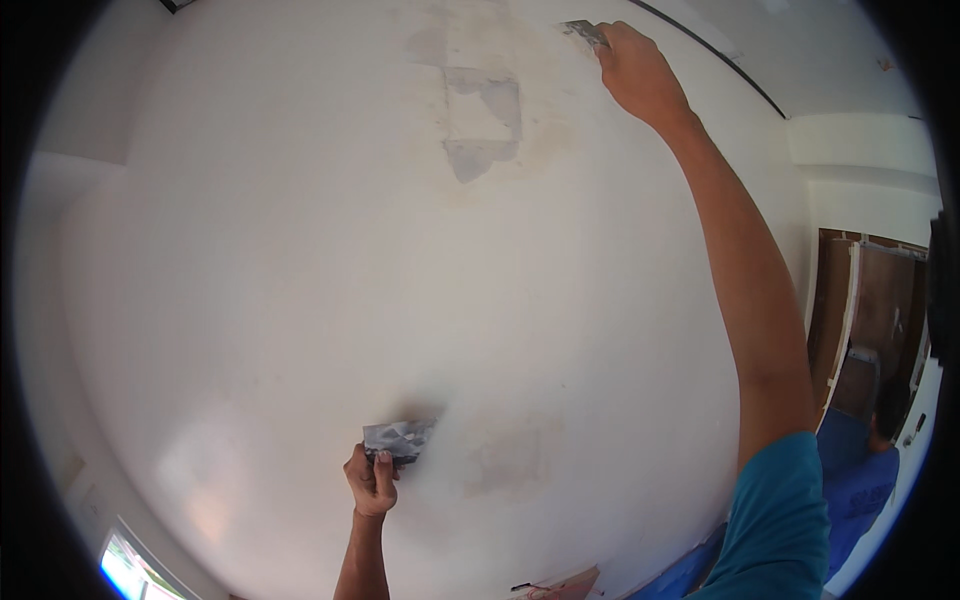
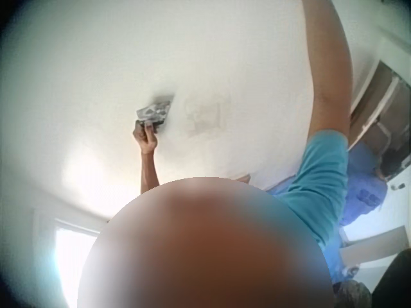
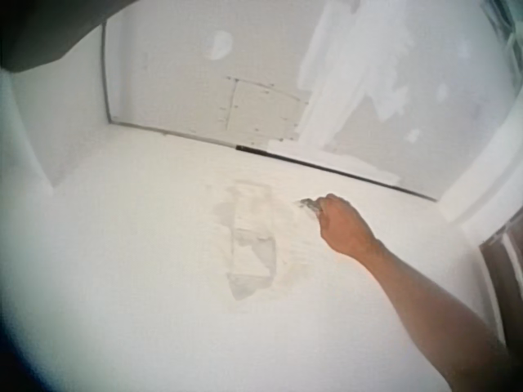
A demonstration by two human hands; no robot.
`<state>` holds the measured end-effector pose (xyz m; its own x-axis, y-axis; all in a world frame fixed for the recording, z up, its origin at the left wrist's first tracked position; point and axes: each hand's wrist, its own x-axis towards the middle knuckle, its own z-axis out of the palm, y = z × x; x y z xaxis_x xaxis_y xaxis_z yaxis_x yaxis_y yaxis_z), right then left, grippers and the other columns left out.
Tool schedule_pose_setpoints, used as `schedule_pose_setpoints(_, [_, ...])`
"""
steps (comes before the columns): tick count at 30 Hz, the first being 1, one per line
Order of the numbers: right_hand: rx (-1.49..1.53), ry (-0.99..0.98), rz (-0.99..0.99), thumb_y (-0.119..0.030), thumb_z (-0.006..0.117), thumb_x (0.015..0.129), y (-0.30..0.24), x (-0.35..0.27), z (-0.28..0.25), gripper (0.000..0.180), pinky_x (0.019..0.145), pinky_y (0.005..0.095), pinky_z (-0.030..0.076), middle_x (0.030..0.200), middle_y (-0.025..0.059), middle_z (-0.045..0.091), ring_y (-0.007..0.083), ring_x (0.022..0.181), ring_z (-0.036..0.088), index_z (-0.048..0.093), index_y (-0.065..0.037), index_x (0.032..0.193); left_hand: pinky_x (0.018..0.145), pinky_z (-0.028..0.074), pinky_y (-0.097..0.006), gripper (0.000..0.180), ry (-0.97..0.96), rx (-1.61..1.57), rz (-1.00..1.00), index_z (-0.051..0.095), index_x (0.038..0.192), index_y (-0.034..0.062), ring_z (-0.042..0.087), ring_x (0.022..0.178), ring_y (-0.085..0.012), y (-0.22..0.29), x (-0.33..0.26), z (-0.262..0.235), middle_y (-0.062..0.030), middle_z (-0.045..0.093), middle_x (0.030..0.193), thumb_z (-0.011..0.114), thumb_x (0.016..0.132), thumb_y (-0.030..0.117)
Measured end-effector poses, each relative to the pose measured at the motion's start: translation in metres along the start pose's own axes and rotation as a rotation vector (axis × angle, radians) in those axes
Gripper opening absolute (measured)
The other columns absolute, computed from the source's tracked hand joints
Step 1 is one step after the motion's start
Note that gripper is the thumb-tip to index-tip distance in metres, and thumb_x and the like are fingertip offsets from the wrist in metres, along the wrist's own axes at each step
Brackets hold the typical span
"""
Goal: The person applies white plaster to a ceiling using two putty knives, repeatedly scooping material from one knife to the other and smoothing it onto the surface. The person works on a single area, spreading and leveling the compound while standing on a ladder.
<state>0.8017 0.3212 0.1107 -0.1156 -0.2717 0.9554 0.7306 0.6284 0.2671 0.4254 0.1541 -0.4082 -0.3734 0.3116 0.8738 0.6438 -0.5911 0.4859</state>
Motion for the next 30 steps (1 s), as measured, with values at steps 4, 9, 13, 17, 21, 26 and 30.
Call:
schedule_pose_setpoints(4, [0.058, -0.012, 0.015, -0.014, 0.054, 0.108, -0.002, 0.024, 0.006, 0.031, 0.098, 0.0488, 0.053, 0.123, 0.0199, 0.072, 0.0406, 0.111, 0.067, 0.069, -0.003, 0.133, 0.05, 0.049, -0.027, 0.034, 0.0, -0.037, 0.001, 0.055, 0.095, -0.003, 0.061, 0.053, -0.0123, -0.001, -0.001, 0.0, -0.0068, 0.064, 0.066, 0.057, 0.108, 0.029])
schedule_pose_setpoints(9, [0.09, 0.033, -0.107, -0.006, 0.054, 0.098, -0.013, 0.064, 0.024, 0.033, 0.097, 0.0506, 0.055, 0.112, 0.0278, 0.071, 0.0424, 0.108, 0.068, 0.076, 0.0, 0.121, 0.051, 0.05, -0.027, 0.03, 0.009, -0.033, 0.028, 0.062, 0.108, -0.0099, 0.062, 0.054, -0.0114, -0.006, -0.003, -0.001, -0.0064, 0.066, 0.067, 0.058, 0.106, 0.02])
schedule_pose_setpoints(13, [0.078, 0.053, -0.238, -0.006, 0.053, 0.097, -0.02, 0.099, 0.055, 0.034, 0.095, 0.0519, 0.055, 0.106, 0.0277, 0.07, 0.0439, 0.105, 0.068, 0.077, -0.001, 0.122, 0.052, 0.05, -0.027, 0.029, 0.01, -0.041, 0.032, 0.063, 0.109, -0.0106, 0.062, 0.053, -0.0115, -0.011, -0.004, -0.001, -0.0067, 0.066, 0.067, 0.058, 0.104, 0.017])
schedule_pose_setpoints(17, [0.012, 0.166, -0.317, -0.005, 0.053, 0.096, -0.033, 0.131, 0.093, 0.034, 0.093, 0.0512, 0.056, 0.105, 0.0272, 0.07, 0.0432, 0.104, 0.068, 0.077, -0.002, 0.12, 0.052, 0.051, -0.027, 0.027, 0.032, -0.009, 0.047, 0.063, 0.107, -0.0105, 0.062, 0.053, -0.0121, -0.015, -0.006, 0.0, -0.0064, 0.065, 0.065, 0.058, 0.102, 0.015])
schedule_pose_setpoints(21, [-0.078, 0.181, -0.285, -0.004, 0.053, 0.096, -0.049, 0.153, 0.129, 0.03, 0.094, 0.0496, 0.057, 0.107, 0.0266, 0.07, 0.0415, 0.105, 0.069, 0.076, -0.002, 0.116, 0.052, 0.051, -0.028, 0.025, 0.046, 0.037, 0.071, 0.063, 0.104, -0.0094, 0.063, 0.052, -0.0132, -0.023, -0.008, 0.0, -0.0048, 0.063, 0.061, 0.059, 0.1, 0.015])
schedule_pose_setpoints(26, [-0.16, -0.019, -0.212, -0.006, 0.053, 0.098, -0.067, 0.151, 0.15, 0.026, 0.098, 0.0493, 0.057, 0.116, 0.029, 0.07, 0.0424, 0.109, 0.07, 0.071, 0.006, 0.113, 0.052, 0.051, -0.03, 0.025, -0.004, 0.067, 0.079, 0.061, 0.102, -0.0091, 0.065, 0.051, -0.0166, -0.032, -0.007, -0.006, -0.0062, 0.063, 0.059, 0.061, 0.098, 0.015])
schedule_pose_setpoints(30, [-0.012, -0.121, -0.042, -0.009, 0.053, 0.1, -0.07, 0.139, 0.135, 0.028, 0.099, 0.0503, 0.056, 0.115, 0.0318, 0.072, 0.044, 0.112, 0.069, 0.071, 0.007, 0.112, 0.053, 0.052, -0.032, 0.026, -0.002, 0.089, 0.109, 0.059, 0.103, -0.0103, 0.065, 0.052, -0.0214, -0.033, -0.005, -0.008, -0.0085, 0.063, 0.061, 0.062, 0.096, 0.014])
